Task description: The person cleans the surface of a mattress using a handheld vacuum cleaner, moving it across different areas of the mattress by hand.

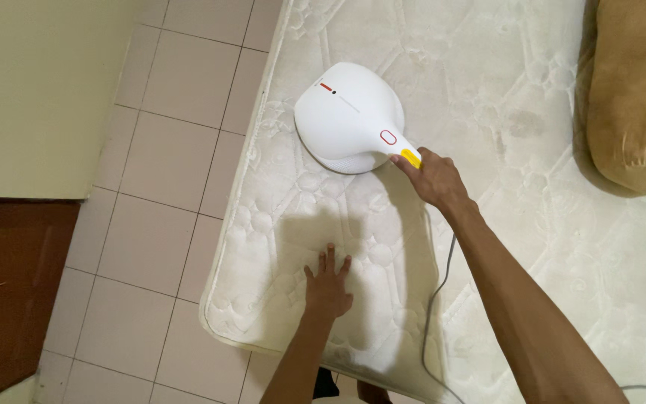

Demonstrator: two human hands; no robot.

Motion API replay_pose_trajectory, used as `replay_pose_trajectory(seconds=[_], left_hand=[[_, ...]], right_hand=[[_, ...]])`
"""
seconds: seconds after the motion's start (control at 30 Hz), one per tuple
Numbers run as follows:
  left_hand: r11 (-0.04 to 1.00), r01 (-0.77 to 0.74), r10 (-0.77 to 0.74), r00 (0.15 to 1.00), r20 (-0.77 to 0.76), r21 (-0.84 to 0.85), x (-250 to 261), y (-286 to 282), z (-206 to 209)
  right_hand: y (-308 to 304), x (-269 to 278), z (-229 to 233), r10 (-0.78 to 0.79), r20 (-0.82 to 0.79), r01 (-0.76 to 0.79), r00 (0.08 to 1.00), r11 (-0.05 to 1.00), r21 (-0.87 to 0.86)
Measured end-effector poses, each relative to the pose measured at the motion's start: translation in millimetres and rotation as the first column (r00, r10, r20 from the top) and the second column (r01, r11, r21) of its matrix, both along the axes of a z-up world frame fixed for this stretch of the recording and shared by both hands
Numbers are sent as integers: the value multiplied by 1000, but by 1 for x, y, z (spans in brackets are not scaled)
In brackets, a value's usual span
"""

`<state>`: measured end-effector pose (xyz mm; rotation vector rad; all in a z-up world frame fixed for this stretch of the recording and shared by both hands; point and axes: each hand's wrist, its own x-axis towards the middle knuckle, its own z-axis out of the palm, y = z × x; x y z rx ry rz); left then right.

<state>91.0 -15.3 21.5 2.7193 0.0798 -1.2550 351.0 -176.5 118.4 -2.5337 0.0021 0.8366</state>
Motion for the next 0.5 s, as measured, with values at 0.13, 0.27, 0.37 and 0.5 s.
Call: replay_pose_trajectory(seconds=[0.13, 0.27, 0.37, 0.5], left_hand=[[999, -31, 31, 999, -12, -30, 2, 0, 0], [997, -64, 62, 998, -30, -42, 1, 1, 2], [998, -54, 53, 998, -21, -42, 2, 0, 1], [999, -40, 39, 999, -32, -32, -1, 0, 3]], right_hand=[[-28, -23, 1, -11, -13, 11, 1000, 1000, -3], [-59, -48, 3, -58, -55, 56, 997, 998, -36], [-85, -69, -3, -92, -51, 88, 994, 994, -70], [-122, -104, -11, -110, -26, 109, 994, 993, -41]])
